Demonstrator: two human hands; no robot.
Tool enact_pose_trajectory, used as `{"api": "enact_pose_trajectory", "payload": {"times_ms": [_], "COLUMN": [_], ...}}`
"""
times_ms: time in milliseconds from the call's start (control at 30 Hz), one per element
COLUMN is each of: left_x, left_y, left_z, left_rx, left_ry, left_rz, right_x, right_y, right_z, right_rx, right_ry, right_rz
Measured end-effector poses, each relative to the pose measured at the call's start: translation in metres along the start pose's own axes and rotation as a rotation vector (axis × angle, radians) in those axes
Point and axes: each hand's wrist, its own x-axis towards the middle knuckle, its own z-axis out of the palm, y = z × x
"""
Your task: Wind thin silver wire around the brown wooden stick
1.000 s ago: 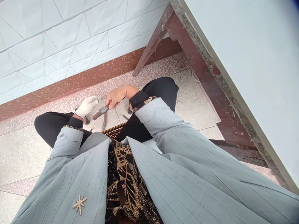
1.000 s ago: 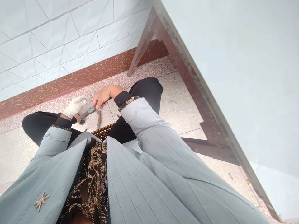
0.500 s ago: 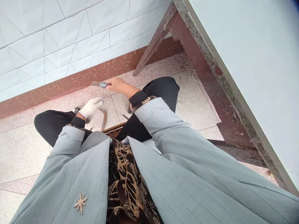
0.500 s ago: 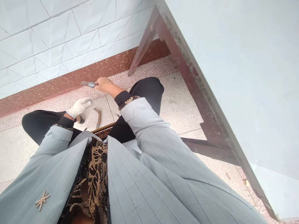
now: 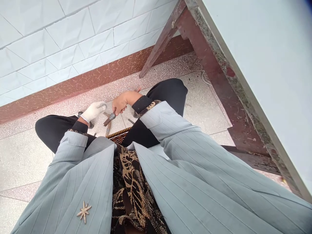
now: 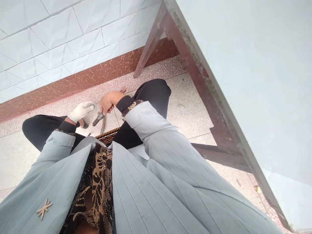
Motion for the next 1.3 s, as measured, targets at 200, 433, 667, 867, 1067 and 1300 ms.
{"api": "enact_pose_trajectory", "payload": {"times_ms": [200,433,667,867,1067,1300], "left_x": [0.000,-0.007,-0.013,-0.016,-0.012,-0.011], "left_y": [-0.002,0.029,0.021,0.023,0.023,0.020], "left_z": [-0.002,-0.003,-0.021,-0.025,-0.023,-0.023], "left_rx": [-0.333,-0.453,0.003,0.138,0.102,0.019], "left_ry": [0.086,0.042,0.215,0.209,0.216,0.176], "left_rz": [-0.027,0.023,0.126,0.133,0.081,0.069], "right_x": [-0.042,-0.042,-0.028,-0.023,-0.016,-0.032], "right_y": [0.009,0.026,0.023,0.000,0.005,0.003], "right_z": [-0.013,-0.023,-0.027,-0.015,-0.010,-0.013], "right_rx": [0.295,0.648,0.055,-0.118,-0.001,0.179], "right_ry": [0.276,1.035,0.931,0.299,0.089,0.023], "right_rz": [-0.315,-0.242,0.181,0.183,-0.055,-0.325]}}
